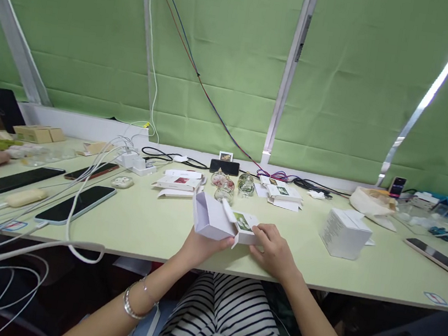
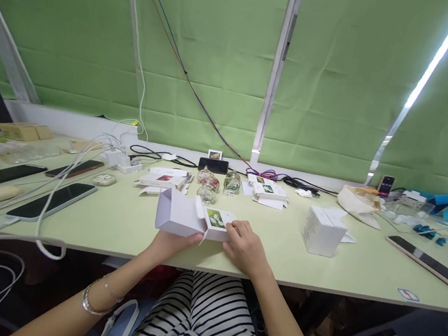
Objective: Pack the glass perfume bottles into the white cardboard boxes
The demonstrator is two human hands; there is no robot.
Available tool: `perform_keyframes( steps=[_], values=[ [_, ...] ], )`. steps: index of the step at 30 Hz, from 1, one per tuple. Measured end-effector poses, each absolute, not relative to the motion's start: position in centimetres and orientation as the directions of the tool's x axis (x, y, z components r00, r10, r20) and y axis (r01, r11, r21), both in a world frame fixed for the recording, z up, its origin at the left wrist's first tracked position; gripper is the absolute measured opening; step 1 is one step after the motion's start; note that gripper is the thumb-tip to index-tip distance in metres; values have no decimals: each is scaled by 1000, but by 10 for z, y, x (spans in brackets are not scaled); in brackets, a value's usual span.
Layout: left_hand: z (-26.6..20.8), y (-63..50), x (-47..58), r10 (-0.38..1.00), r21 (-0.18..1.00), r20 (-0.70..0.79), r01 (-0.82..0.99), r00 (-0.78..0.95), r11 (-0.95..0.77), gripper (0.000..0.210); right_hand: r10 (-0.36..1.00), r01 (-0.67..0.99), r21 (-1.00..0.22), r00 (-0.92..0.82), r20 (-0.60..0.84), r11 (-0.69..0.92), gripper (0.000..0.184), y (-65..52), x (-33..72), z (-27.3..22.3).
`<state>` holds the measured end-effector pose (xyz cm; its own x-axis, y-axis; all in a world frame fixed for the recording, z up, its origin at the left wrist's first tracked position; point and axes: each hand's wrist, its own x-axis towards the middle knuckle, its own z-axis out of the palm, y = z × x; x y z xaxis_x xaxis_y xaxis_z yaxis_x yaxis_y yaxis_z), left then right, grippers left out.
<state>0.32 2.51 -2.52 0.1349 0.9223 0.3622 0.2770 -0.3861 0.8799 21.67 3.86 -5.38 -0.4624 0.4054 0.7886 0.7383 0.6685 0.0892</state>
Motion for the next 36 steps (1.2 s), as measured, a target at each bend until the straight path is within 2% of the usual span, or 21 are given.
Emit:
perform_keyframes(
  steps=[3, 8, 12, 19, 24, 32, 34, 36],
  values=[
    [-23, 23, 6, 892, 863, 404, 236, 204, -446, 52, 380, 737, 124, -477, 793, 664, 33, 38, 216, -53],
    [-25, 24, 7, 913, 899, 395, 164, 99, -407, 67, 385, 698, 148, -544, 746, 700, 30, 35, 214, -53],
    [-28, 25, 7, 924, 903, 362, 198, 126, -381, 69, 403, 703, 141, -546, 734, 697, 29, 35, 213, -53],
    [-33, 28, 7, 918, 905, 393, 159, 44, -395, 75, 387, 685, 136, -552, 739, 716, 29, 34, 206, -55],
    [-22, 26, 5, 927, 916, 335, 175, 167, -362, 68, 474, 754, 95, -500, 725, 650, 26, 33, 203, -55],
    [-24, 19, 7, 878, 906, 300, 175, 373, -384, 53, 524, 766, 63, -494, 694, 639, 31, 34, 205, -55],
    [-26, 23, 3, 874, 896, 292, 209, 388, -392, 58, 551, 771, 32, -483, 681, 636, 32, 34, 205, -55],
    [-25, 28, -3, 879, 881, 315, 235, 357, -411, 72, 580, 777, -15, -457, 674, 629, 35, 34, 205, -54]
  ],
)
